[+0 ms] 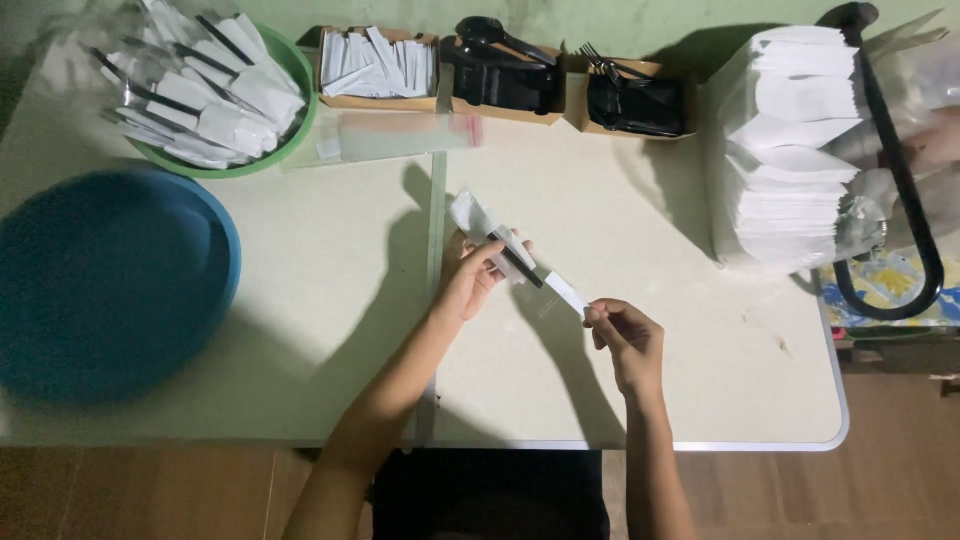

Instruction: Folding paper napkins and inserting a plastic spoon and fork into each to assemble cutlery sets.

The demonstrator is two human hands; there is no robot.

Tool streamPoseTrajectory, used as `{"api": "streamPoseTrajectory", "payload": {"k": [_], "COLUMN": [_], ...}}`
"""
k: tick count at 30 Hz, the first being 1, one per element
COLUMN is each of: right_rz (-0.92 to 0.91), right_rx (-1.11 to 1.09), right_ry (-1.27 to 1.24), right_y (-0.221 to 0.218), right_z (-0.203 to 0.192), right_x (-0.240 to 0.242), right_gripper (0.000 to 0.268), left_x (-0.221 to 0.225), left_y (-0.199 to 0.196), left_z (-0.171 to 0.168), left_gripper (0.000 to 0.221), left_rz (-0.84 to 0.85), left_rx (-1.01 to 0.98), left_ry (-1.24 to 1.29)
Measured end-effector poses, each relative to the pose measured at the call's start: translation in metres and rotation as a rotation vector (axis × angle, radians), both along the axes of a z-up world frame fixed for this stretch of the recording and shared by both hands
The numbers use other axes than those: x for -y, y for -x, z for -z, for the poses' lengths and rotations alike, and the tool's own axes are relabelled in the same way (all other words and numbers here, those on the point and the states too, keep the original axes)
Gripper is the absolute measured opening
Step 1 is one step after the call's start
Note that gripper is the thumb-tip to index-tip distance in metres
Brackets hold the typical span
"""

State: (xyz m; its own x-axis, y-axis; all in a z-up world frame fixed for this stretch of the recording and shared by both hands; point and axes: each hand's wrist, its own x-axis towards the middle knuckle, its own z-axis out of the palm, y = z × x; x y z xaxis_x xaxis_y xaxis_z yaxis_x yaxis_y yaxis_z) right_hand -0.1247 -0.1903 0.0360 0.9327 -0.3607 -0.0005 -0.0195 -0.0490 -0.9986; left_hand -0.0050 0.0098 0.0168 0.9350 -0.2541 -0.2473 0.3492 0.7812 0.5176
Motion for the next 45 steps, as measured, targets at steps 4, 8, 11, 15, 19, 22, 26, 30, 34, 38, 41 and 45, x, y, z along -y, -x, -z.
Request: {"api": "streamPoseTrajectory", "payload": {"k": [4,8,11,15,19,22,26,30,34,38,41,45], "right_rz": [-0.03,-0.008,0.022,0.124,0.201,0.219,0.233,0.24,0.281,0.343,0.353,0.287], "right_rx": [0.003,0.003,0.0,0.048,0.117,0.133,0.137,0.181,0.204,0.187,0.152,0.108], "right_ry": [-0.014,-0.051,-0.046,-0.066,-0.042,0.033,0.088,-0.035,-0.11,-0.123,-0.057,-0.016], "right_y": [-0.005,-0.013,-0.017,-0.029,-0.034,-0.038,-0.039,-0.035,-0.035,-0.036,-0.037,-0.037], "right_z": [0.0,0.003,-0.006,0.006,0.019,0.024,0.034,0.022,0.031,0.037,0.036,0.018], "right_x": [-0.009,-0.024,-0.039,-0.051,-0.059,-0.059,-0.057,-0.071,-0.071,-0.071,-0.071,-0.075], "right_gripper": [0.004,0.006,0.007,0.017,0.023,0.021,0.016,0.006,0.016,0.03,0.033,0.037], "left_x": [-0.001,-0.003,-0.005,0.0,0.002,0.003,0.011,0.011,0.014,0.015,0.015,0.013], "left_y": [0.001,0.003,0.0,0.001,0.003,0.01,0.015,0.018,0.019,0.02,0.02,0.021], "left_z": [-0.006,-0.007,0.001,0.009,0.007,-0.006,0.006,-0.004,-0.001,-0.002,-0.01,-0.014], "left_gripper": [0.047,0.054,0.06,0.064,0.067,0.072,0.074,0.074,0.075,0.078,0.077,0.077], "left_rz": [0.05,0.068,0.084,0.102,0.084,0.066,0.063,0.022,0.023,0.062,0.043,0.003], "left_rx": [0.058,0.087,0.121,0.157,0.176,0.182,0.25,0.256,0.283,0.283,0.261,0.223], "left_ry": [-0.039,-0.076,-0.113,-0.153,-0.178,-0.241,-0.345,-0.388,-0.386,-0.413,-0.417,-0.37]}}
